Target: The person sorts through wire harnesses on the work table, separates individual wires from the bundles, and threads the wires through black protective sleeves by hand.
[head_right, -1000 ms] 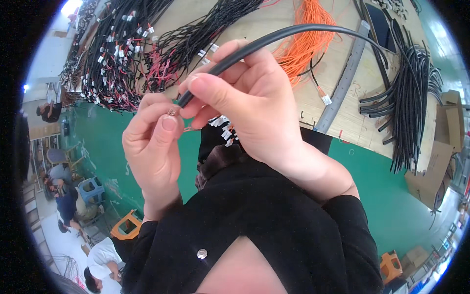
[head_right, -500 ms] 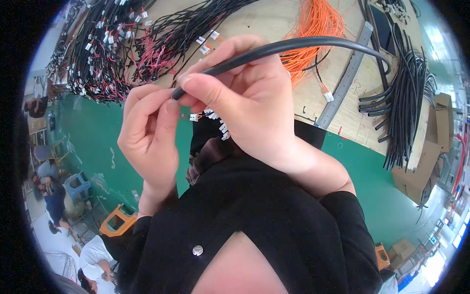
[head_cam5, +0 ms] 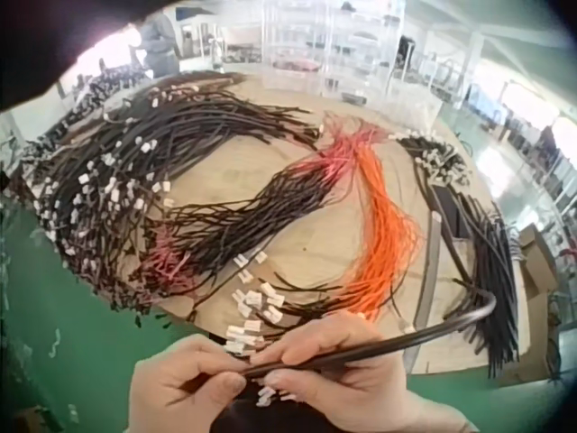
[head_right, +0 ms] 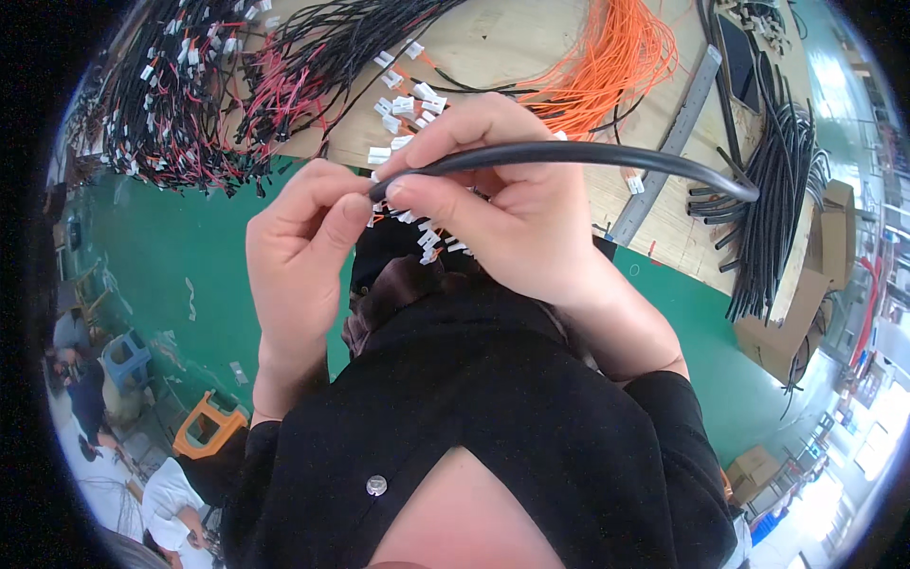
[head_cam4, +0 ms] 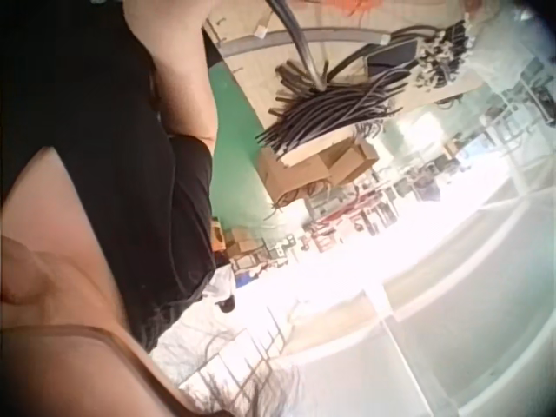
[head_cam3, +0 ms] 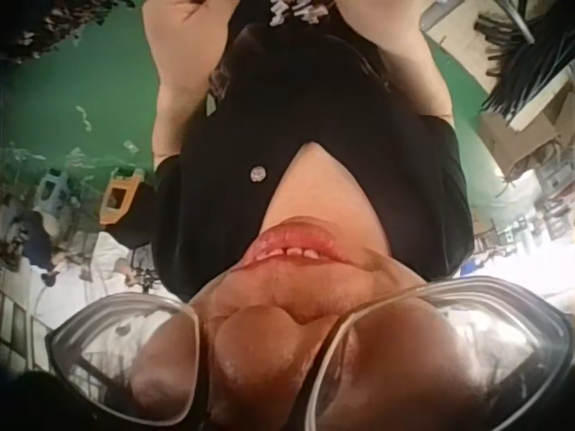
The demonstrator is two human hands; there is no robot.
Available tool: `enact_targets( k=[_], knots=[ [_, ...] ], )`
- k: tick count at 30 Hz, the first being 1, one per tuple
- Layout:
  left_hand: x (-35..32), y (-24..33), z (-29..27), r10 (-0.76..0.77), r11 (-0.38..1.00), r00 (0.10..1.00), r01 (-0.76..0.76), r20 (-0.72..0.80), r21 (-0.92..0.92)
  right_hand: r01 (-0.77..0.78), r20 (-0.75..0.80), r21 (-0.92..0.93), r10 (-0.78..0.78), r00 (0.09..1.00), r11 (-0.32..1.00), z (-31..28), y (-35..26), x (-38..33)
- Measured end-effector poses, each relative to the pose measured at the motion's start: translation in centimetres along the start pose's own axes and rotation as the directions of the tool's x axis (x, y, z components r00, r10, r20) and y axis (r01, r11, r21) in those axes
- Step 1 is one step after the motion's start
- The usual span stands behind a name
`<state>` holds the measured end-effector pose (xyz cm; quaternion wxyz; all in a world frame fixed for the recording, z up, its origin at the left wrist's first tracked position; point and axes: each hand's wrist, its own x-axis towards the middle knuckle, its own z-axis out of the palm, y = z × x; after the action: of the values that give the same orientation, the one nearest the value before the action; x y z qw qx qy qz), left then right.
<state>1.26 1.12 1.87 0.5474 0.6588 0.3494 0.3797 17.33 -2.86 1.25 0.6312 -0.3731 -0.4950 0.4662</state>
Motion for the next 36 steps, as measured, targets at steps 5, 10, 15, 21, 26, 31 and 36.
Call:
enact_targets(
  k=[5,10,15,21,26,31,36],
  knots=[
    [-0.2,0.2,0.6,-0.324,0.811,0.946,0.292,0.026,-0.507,-0.046,0.037,-0.039,0.048,0.998,0.998,0.7,0.5,-0.5],
    [0.2,0.0,0.8,-0.383,0.693,0.918,0.36,0.104,-0.625,-0.295,0.158,-0.014,0.293,0.943,0.955,0.7,0.4,-0.2],
    [0.2,1.2,0.4,-0.357,0.591,0.882,0.469,0.309,-0.656,-0.473,0.227,0.417,0.415,0.881,0.776,0.9,-1.0,-0.1],
    [-2.6,0.9,-2.6,-0.4,0.916,0.9,0.397,0.173,0.049,-0.195,-0.125,0.493,0.291,0.948,0.848,-0.3,-1.5,-0.1],
    [-2.8,1.6,0.9,-0.383,0.919,0.923,0.385,0.038,-0.092,-0.397,0.199,0.657,0.361,0.911,0.64,1.1,-0.1,-0.5],
    [-3.6,-0.9,-0.6,-0.328,0.944,0.942,0.329,0.068,-0.015,-0.314,0.069,0.469,0.32,0.945,0.825,0.8,-0.7,-0.1],
    [-3.7,-1.0,0.0,-0.257,0.958,0.962,0.266,0.092,-0.105,-0.343,0.066,0.601,0.383,0.921,0.722,0.5,-2.0,0.3]
  ],
)
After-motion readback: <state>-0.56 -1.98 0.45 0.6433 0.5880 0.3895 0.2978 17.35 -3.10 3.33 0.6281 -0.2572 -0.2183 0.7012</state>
